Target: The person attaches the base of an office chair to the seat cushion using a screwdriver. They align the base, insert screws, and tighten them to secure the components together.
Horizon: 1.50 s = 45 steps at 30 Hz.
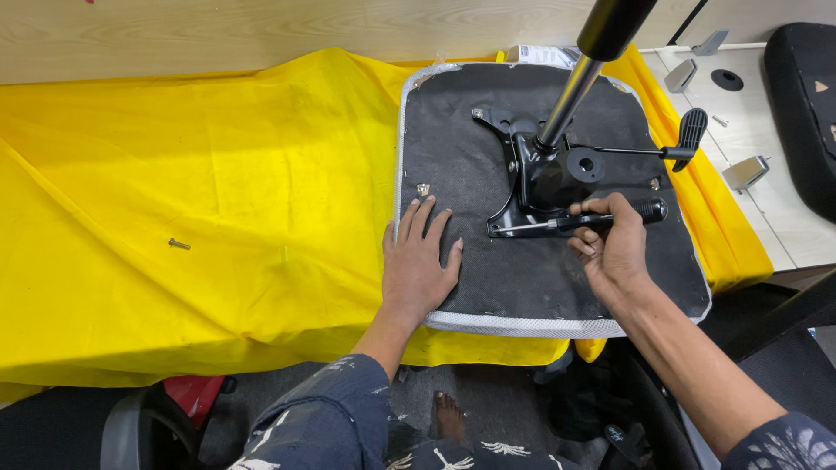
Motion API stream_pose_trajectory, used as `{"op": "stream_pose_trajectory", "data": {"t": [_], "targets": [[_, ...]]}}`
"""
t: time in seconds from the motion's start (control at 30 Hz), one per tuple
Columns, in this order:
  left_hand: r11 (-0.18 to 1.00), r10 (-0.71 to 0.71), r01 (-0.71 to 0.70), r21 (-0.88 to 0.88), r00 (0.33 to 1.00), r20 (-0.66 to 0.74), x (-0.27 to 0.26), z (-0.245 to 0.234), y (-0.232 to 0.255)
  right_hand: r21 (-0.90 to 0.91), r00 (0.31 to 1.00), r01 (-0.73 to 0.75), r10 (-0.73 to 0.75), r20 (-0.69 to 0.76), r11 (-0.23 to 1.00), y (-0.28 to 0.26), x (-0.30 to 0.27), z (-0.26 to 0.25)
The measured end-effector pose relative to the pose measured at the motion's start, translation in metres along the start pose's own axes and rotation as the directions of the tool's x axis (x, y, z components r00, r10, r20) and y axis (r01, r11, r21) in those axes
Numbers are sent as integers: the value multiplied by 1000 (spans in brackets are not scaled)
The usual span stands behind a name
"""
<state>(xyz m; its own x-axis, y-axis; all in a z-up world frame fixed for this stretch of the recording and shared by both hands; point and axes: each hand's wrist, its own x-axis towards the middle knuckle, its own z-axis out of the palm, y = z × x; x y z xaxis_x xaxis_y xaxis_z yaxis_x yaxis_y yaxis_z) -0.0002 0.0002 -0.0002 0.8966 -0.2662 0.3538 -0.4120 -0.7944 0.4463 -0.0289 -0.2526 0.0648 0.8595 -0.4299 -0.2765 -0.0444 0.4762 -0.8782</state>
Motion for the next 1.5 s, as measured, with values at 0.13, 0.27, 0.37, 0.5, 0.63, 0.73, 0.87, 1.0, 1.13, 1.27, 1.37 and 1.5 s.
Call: {"op": "stream_pose_trajectory", "data": {"t": [0.13,0.27,0.37,0.5,0.63,0.73,0.87,1.0,1.13,1.27,1.37,1.5], "targets": [[1000,8,-9,-7,1000,-13,0,0,0,257,984,-144,167,-68,955,15,-4,-18],[1000,11,-11,-4,1000,-7,0,-1,-1,494,930,-282,361,-70,822,26,-8,-36],[1000,15,-15,-4,1000,-9,-1,0,-1,581,926,-303,376,-5,755,32,-8,-42],[1000,18,-18,7,1000,-12,-1,2,-1,550,963,-216,269,-15,806,29,-8,-37],[999,-33,31,-34,997,-76,-5,4,-6,513,983,-150,184,-15,845,24,-16,-27],[998,-62,59,-39,994,-94,-6,5,-8,553,974,-225,192,117,803,25,-24,-14],[1000,17,-17,5,998,-58,-9,-3,-20,466,959,-271,194,206,842,35,-28,11],[997,74,-72,41,996,-59,-13,-22,-57,341,944,-260,163,288,903,47,-24,38],[984,62,-22,175,971,-229,-21,-54,-126,278,909,-235,110,401,931,61,-23,64],[916,-320,372,150,903,-288,-44,-95,-208,15,928,-184,169,333,983,81,-26,106],[836,-494,547,36,780,-385,-57,-119,-258,-184,935,-130,182,304,974,96,-29,142],[735,-669,673,-88,696,-262,-67,-139,-312,-355,925,-13,146,352,935,112,-28,180]]}}
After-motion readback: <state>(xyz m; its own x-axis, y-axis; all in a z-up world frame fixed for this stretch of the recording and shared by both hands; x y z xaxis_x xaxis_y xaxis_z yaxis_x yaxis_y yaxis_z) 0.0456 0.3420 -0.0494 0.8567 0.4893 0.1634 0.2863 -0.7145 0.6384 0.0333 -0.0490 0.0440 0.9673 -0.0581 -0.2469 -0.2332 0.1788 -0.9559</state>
